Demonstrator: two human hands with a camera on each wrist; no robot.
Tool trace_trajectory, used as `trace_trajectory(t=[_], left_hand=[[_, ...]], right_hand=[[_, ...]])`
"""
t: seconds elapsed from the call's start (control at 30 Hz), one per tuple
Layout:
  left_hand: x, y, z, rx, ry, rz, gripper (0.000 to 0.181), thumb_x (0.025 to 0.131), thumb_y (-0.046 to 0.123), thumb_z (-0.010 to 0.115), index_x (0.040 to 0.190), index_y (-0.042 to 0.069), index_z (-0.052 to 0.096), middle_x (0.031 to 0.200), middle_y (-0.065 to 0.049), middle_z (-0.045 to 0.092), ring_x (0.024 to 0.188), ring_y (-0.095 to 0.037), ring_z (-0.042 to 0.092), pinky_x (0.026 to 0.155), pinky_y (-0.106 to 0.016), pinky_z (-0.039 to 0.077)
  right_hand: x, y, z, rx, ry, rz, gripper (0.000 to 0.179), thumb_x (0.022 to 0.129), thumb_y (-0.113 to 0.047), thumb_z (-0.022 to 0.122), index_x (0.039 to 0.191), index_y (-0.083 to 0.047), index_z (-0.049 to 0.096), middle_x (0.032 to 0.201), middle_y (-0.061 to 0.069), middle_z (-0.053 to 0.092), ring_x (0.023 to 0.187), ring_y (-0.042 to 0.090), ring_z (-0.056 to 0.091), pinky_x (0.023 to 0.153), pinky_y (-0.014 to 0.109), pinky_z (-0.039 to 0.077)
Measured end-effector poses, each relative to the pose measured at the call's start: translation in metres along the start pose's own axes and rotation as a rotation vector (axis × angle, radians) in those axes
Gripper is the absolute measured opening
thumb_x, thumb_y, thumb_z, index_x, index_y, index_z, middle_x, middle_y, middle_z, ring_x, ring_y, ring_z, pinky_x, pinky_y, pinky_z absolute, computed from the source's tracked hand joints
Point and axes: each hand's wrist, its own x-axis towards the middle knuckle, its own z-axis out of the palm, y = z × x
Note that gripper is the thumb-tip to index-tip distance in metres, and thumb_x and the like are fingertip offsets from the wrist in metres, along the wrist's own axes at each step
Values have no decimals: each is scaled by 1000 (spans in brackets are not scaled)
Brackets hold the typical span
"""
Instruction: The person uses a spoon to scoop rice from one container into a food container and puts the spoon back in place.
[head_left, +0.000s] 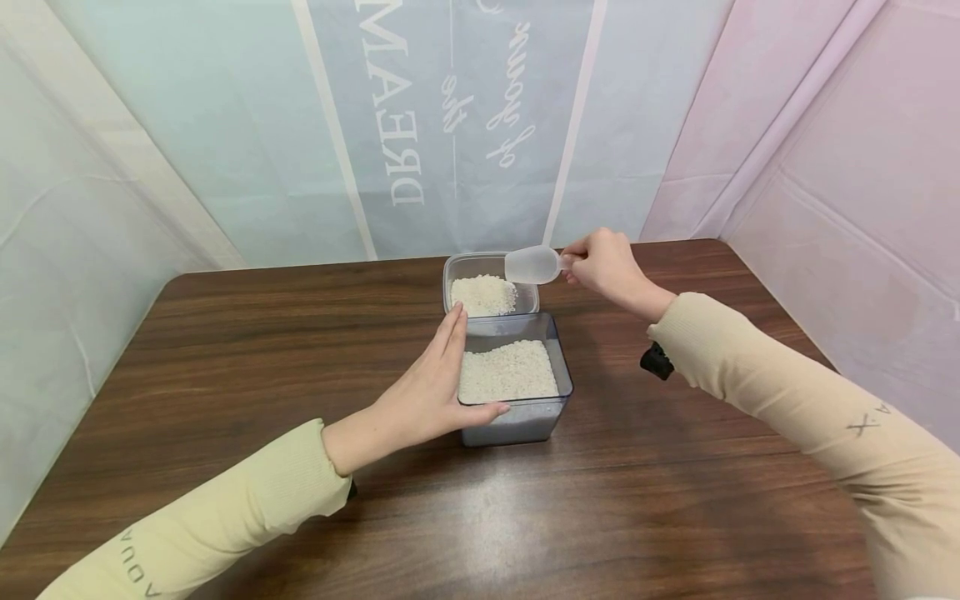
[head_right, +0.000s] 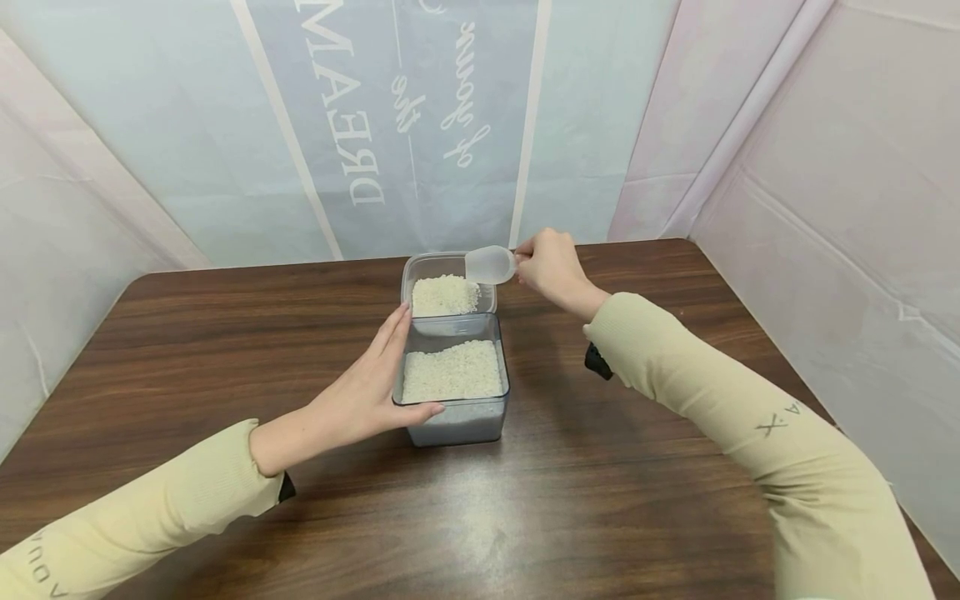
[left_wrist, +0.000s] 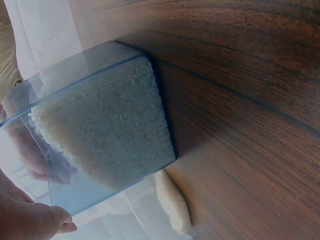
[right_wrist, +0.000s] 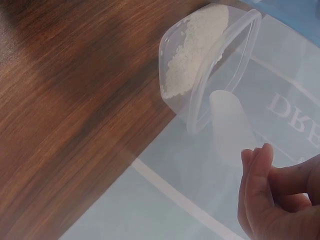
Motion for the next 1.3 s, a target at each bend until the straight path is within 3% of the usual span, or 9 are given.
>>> trace_trajectory(t=[0.53, 1.3], left_hand=[[0, 1, -1, -12, -1, 0, 110, 74, 57, 63, 143, -7, 5, 150, -18, 2, 138, -21, 7, 107, -35, 23], [-1, 3, -3, -4, -6, -6, 110, 74, 58, 62, 143, -7, 6, 150, -18, 2, 138, -21, 8, 107, -34, 24]], right_hand=[[-13, -10, -22, -40, 36, -71, 23, 86, -5, 52, 100, 3, 69, 78, 15, 69, 64, 17, 66, 46, 20, 43], [-48, -28, -43, -62, 74, -120, 19, 86, -8, 58, 99, -2, 71, 79, 13, 69, 65, 16, 66, 47, 17, 41]])
